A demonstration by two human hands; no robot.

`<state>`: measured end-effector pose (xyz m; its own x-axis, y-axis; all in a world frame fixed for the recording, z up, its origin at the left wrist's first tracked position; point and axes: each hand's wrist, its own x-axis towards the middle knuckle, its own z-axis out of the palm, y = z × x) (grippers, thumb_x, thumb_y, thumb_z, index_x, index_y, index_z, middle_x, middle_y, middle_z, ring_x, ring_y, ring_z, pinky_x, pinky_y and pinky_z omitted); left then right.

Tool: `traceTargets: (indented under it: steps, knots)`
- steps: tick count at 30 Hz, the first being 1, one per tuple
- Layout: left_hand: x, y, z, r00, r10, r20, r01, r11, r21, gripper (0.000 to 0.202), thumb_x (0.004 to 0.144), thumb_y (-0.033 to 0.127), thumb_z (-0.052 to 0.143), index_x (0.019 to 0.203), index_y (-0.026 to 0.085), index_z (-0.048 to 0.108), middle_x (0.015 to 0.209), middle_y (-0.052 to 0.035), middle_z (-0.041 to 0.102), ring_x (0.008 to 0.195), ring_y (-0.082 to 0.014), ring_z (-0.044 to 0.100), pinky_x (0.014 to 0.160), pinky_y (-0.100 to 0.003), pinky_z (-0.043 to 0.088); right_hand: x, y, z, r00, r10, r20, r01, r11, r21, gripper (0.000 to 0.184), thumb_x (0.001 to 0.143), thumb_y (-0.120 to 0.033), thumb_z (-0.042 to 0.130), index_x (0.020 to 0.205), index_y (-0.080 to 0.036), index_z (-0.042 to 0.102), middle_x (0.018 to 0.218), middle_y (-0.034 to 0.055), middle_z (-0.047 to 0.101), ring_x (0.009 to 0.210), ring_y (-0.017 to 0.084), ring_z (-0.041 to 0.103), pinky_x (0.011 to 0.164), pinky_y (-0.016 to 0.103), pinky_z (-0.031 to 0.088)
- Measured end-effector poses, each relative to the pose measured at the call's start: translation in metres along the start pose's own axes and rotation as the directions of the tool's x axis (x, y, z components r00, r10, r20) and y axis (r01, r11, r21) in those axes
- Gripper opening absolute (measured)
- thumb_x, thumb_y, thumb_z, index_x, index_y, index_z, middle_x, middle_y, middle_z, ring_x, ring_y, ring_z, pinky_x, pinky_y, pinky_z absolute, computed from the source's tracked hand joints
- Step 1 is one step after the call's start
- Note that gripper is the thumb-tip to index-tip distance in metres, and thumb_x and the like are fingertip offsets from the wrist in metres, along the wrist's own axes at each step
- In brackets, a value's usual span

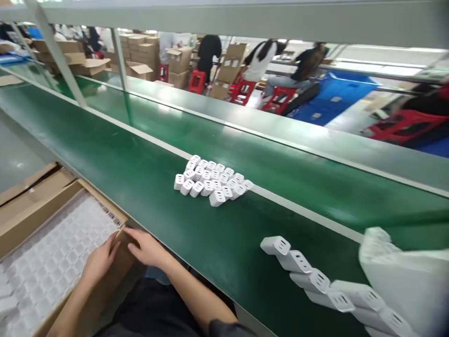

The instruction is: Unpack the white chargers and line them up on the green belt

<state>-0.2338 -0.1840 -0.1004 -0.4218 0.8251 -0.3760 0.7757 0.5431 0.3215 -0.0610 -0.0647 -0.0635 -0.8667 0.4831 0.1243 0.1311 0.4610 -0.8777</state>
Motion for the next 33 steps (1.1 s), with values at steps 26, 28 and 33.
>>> traceTargets:
  steps: [26, 28, 33]
  knots:
    - [0.141, 0.289, -0.059, 0.292, 0.923, -0.250, -0.838, 0.373, 0.400, 0.055, 0.089, 0.057, 0.057, 0.137, 0.029, 0.058, 0.151, -0.0087, 0.045, 0.143, -0.0343, 0.034, 0.120, -0.057, 0.017, -0.087, 0.078, -0.206, 0.811, -0.082, -0.579, -0.414, 0.618, -0.668, 0.057, 0.095, -0.039, 0.056, 0.147, -0.019, 0.044, 0.156, 0.0116, 0.039, 0.146, 0.029, 0.030, 0.122, 0.053, 0.017]
    - [0.141, 0.286, -0.063, 0.325, 0.916, -0.235, -0.838, 0.394, 0.378, 0.058, 0.088, 0.058, 0.057, 0.139, 0.029, 0.055, 0.153, -0.0084, 0.043, 0.144, -0.0346, 0.032, 0.120, -0.056, 0.017, -0.089, 0.076, -0.206, 0.810, -0.071, -0.582, -0.422, 0.617, -0.664, 0.055, 0.096, -0.037, 0.054, 0.147, -0.018, 0.044, 0.156, 0.0114, 0.038, 0.147, 0.028, 0.029, 0.122, 0.051, 0.020]
    - [0.144, 0.279, -0.066, 0.395, 0.898, -0.195, -0.835, 0.439, 0.333, 0.063, 0.088, 0.057, 0.060, 0.145, 0.031, 0.048, 0.159, -0.0077, 0.032, 0.147, -0.0366, 0.025, 0.118, -0.056, 0.025, -0.091, 0.073, -0.203, 0.809, -0.043, -0.587, -0.442, 0.613, -0.654, 0.055, 0.098, -0.036, 0.051, 0.148, -0.017, 0.042, 0.156, 0.0127, 0.038, 0.146, 0.029, 0.029, 0.121, 0.050, 0.023]
